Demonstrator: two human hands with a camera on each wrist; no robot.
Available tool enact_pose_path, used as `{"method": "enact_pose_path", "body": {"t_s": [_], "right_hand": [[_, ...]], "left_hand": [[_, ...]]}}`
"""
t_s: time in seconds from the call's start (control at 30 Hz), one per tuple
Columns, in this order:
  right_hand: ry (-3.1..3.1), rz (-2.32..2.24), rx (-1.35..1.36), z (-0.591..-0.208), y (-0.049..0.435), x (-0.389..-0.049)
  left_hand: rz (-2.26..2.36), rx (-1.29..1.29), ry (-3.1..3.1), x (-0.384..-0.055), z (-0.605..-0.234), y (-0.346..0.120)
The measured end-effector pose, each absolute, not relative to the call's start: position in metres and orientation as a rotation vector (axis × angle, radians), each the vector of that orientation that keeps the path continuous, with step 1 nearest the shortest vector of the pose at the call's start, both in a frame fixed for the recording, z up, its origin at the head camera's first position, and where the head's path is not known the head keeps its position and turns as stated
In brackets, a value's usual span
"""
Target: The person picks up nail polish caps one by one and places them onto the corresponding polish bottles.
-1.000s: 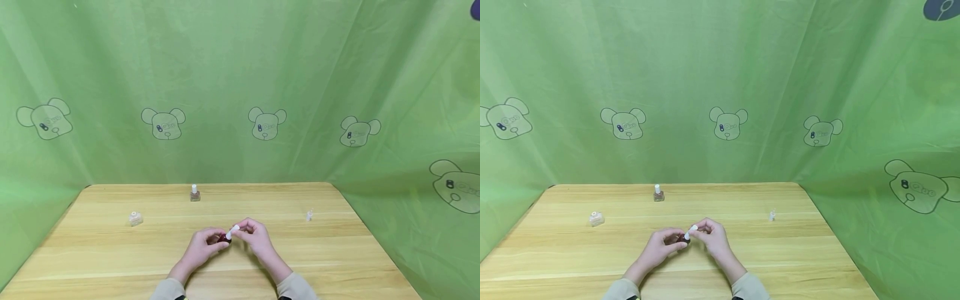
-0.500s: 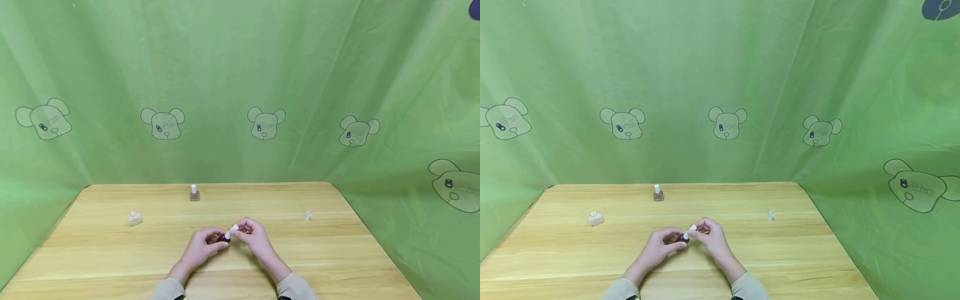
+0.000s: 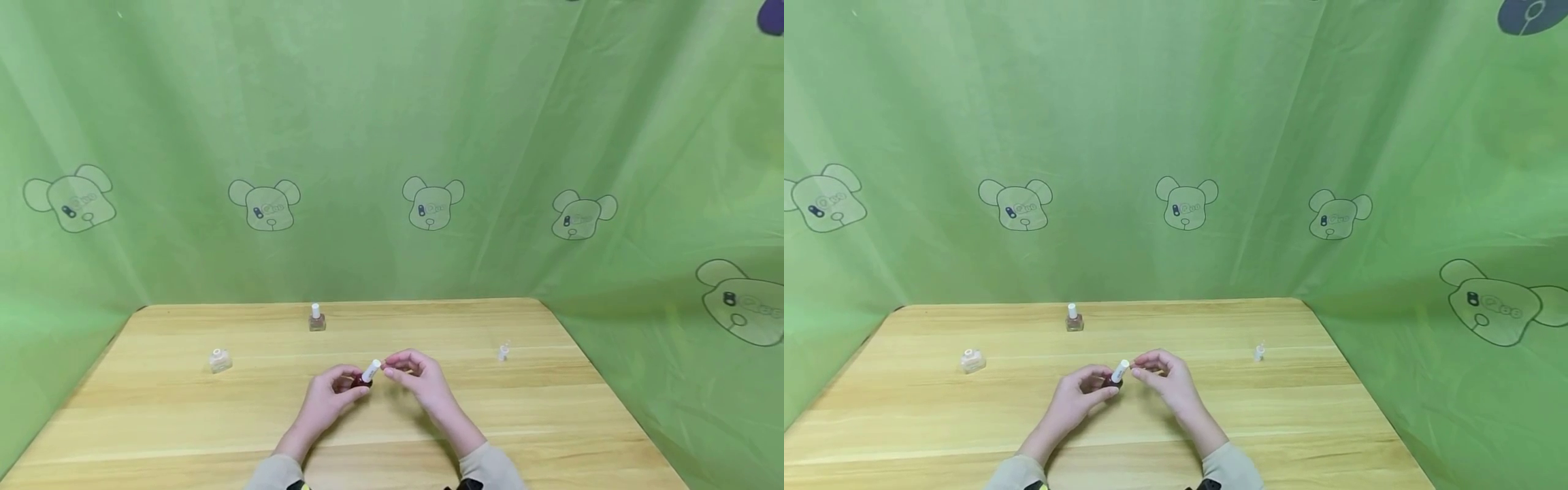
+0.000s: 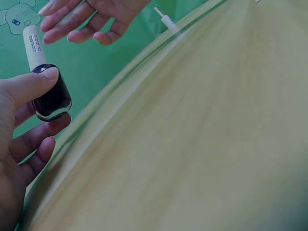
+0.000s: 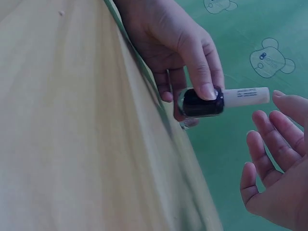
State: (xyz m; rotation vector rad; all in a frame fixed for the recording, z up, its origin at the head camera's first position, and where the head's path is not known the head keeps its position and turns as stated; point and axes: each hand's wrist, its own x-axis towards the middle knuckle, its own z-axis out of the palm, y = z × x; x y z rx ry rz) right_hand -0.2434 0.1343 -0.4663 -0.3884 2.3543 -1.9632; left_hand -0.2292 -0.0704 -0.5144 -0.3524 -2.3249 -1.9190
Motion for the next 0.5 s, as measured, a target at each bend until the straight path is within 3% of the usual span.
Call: {"method": "enact_pose_path", "body": {"t_s": [0.5], "right_hand": [[2.417,-2.077,-0.344,-0.448,0.166,-0.257]], "left_hand": [[-1.971,-0.316,-2.256,-0.264,-0.521,-0.056]]}}
